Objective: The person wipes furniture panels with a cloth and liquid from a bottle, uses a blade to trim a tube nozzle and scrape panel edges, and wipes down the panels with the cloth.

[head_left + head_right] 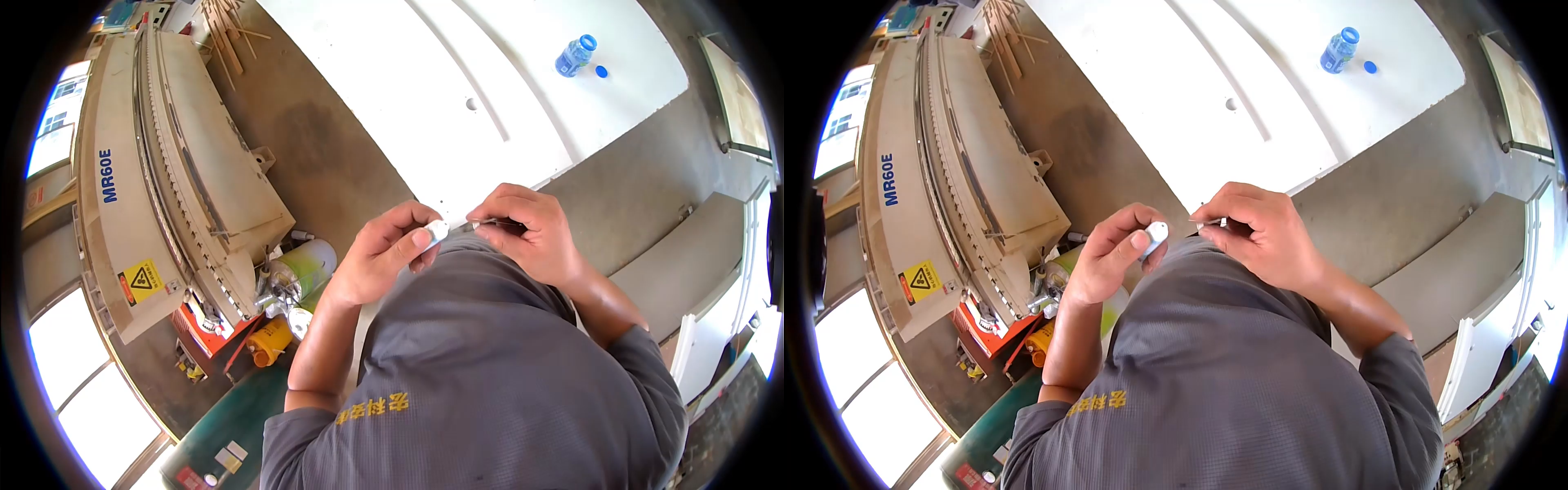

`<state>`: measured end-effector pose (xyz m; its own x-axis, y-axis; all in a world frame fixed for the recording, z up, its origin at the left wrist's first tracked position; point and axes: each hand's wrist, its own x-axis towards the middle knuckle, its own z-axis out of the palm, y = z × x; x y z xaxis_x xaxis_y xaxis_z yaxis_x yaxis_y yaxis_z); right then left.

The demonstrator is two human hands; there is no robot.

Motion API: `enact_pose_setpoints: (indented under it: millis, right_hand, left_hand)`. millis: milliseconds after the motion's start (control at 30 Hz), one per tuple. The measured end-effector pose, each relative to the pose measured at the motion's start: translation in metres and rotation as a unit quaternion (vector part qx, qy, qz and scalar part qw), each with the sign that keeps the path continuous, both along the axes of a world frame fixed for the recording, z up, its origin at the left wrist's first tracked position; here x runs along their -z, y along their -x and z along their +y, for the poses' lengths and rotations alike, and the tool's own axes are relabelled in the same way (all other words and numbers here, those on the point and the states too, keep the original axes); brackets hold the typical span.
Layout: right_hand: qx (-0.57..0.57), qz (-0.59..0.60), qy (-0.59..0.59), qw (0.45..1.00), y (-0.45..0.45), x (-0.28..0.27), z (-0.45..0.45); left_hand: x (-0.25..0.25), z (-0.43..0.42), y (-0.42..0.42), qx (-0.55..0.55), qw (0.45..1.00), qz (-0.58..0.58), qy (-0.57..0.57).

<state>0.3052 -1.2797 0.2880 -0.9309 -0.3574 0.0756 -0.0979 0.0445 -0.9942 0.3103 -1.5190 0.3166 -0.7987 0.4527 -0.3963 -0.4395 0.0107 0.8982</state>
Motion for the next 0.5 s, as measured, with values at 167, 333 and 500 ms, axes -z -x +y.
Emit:
enact_pose_setpoints:
  millis: [167, 333, 500]
  right_hand:
    - [0.05, 0.079, -0.106, 0.99, 0.008, -0.012, -0.004]
    - [0.06, 0.228, -0.196, 0.952, 0.017, -0.017, -0.005]
    - [0.046, 0.264, -0.203, 0.942, 0.022, -0.021, -0.007]
  left_hand:
    - [-0.011, -0.001, 0.005, 0.023, 0.999, 0.033, 0.019]
    - [-0.016, 0.002, 0.006, 0.02, 0.998, 0.054, 0.026]
    - [-0.015, -0.001, 0.007, 0.016, 0.998, 0.06, 0.033]
